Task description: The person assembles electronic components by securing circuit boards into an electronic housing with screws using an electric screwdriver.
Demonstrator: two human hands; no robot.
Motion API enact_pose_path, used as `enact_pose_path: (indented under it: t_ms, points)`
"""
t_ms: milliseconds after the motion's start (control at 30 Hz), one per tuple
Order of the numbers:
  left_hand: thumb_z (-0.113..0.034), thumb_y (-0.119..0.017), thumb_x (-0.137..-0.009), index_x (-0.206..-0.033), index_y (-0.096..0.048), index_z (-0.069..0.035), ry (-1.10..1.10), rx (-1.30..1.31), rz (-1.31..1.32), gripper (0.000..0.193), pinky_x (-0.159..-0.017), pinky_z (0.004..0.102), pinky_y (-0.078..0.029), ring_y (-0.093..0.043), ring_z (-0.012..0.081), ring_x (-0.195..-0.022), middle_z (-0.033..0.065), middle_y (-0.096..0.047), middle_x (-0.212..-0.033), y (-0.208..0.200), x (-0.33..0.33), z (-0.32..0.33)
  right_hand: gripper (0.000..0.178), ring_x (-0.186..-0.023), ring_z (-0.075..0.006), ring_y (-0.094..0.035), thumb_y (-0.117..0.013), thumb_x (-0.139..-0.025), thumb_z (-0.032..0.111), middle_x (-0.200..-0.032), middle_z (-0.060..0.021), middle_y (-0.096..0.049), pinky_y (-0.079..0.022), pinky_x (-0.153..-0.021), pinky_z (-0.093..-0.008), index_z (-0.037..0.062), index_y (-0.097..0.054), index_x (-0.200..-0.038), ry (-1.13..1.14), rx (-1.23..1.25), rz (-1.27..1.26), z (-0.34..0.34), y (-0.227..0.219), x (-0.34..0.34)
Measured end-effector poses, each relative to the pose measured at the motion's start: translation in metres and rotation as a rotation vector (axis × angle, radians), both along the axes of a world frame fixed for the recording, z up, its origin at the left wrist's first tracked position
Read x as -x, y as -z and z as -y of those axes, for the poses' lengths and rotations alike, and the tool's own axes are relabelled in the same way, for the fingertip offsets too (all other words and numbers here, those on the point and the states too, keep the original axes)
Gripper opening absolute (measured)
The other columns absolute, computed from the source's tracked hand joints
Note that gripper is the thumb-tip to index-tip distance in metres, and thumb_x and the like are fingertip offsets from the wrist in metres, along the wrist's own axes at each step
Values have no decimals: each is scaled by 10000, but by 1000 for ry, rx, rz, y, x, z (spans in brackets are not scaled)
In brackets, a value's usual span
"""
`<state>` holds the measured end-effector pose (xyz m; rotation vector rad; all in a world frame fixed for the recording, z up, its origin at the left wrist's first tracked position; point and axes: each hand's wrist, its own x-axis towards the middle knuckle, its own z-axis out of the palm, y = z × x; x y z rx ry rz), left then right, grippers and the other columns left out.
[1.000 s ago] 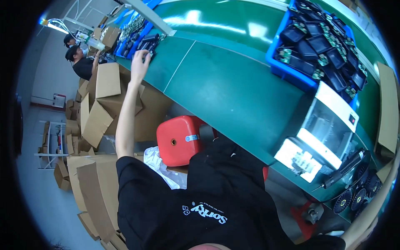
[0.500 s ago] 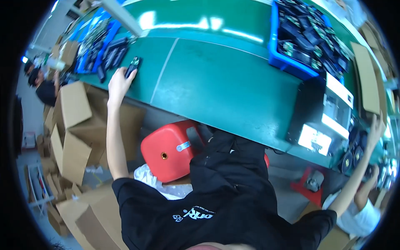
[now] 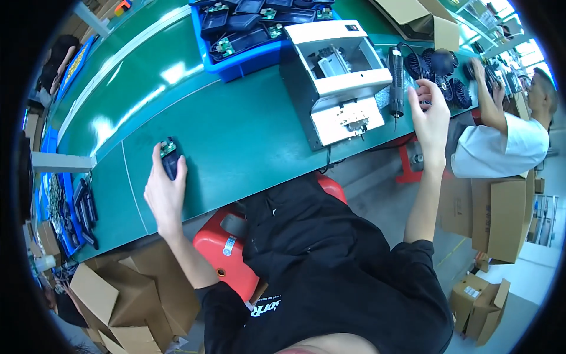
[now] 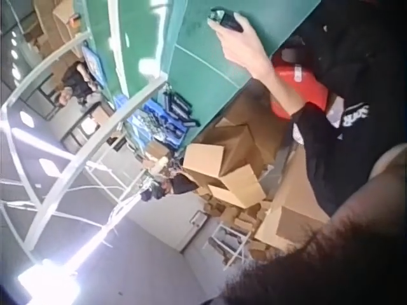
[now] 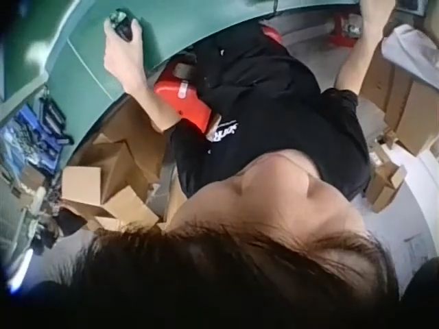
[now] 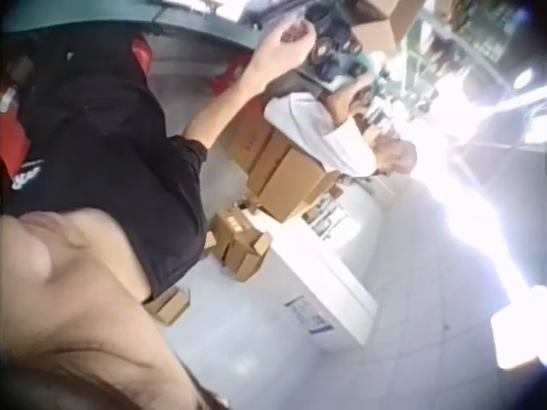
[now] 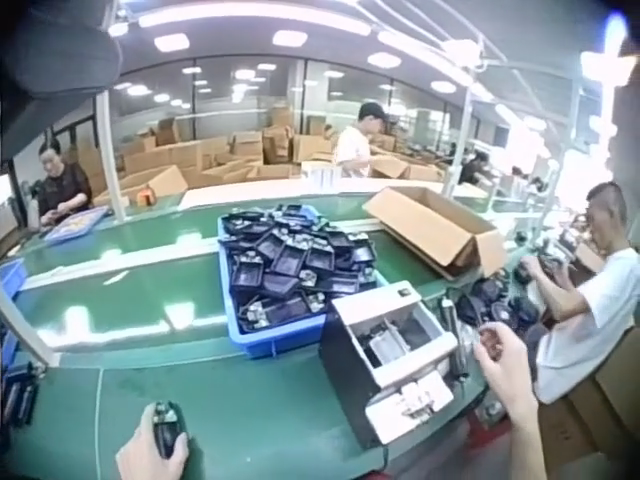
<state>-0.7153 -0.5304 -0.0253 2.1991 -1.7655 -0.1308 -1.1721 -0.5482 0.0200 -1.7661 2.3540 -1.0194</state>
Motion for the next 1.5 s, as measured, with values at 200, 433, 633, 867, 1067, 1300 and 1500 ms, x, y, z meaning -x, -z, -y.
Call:
enact_pose_path:
  t_ms: [200, 433, 633, 867, 1067, 1300, 1500]
  points:
    - [-374, -656, -854, -1401, -387, -81, 38, -3, -165, 676, -726, 455, -525, -672, 394, -857, 208, -670, -1025, 0, 65, 8, 505, -898, -214, -659, -630, -887, 316, -993, -161, -671, -502, -809, -312, -7, -550, -1267, 102, -264, -263, 70, 63, 61]
    - [-353, -734, -807, -1436, -349, -79, 144, -80, -314, 786, -782, 423, -515, -635, 342, -951, 180, -626, -1104, -11, 63, 8, 562, -790, -172, -619, -547, -941, 386, -1003, -128, -635, -508, -709, -294, -30, -491, -1315, -137, -193, 124, 68, 79, 93]
    - [-200, -708, -832, -1354, -483, -91, 679, 262, -196, 578, -857, 377, -489, -586, 288, -1036, 119, -592, -1174, 15, 35, 43, 522, -659, -94, -500, -447, -1005, 309, -893, -61, -523, -467, -589, -234, -49, -372, -1376, -386, 23, 1328, -15, 19, 27]
    - [-143, -715, -810, -1121, -631, -74, 710, 160, -321, 329, -864, 368, -479, -591, 277, -994, 87, -620, -1112, 14, 53, 47, 514, -559, -86, -455, -546, -953, 374, -757, -28, -441, -440, -491, -212, -35, -389, -1222, -819, 316, 1704, -50, -18, 14]
    - [-145, -741, -773, -1061, -652, -89, 722, 170, -390, 307, -804, 352, -495, -598, 256, -938, 62, -640, -1043, 20, 107, 34, 586, -475, -93, -441, -696, -828, 500, -699, -7, -446, -419, -417, -206, 33, -418, -1046, -989, 613, 1432, -38, -48, -17]
    - [-150, -781, -717, -1006, -669, -97, 752, 247, -403, 314, -759, 346, -504, -602, 225, -890, 33, -655, -990, 33, 143, 28, 761, -459, -85, -448, -646, -747, 731, -709, -7, -471, -414, -419, -207, 67, -439, -1055, -1178, 612, 1128, 2, -39, -58]
    - [-116, -792, -688, -949, -665, -83, 737, 301, -517, 292, -757, 333, -472, -600, 215, -881, 28, -653, -982, 43, 145, 28, 797, -463, -90, -446, -558, -743, 808, -706, -12, -453, -416, -425, -225, 89, -438, -1066, -1210, 673, 966, 17, -22, -75]
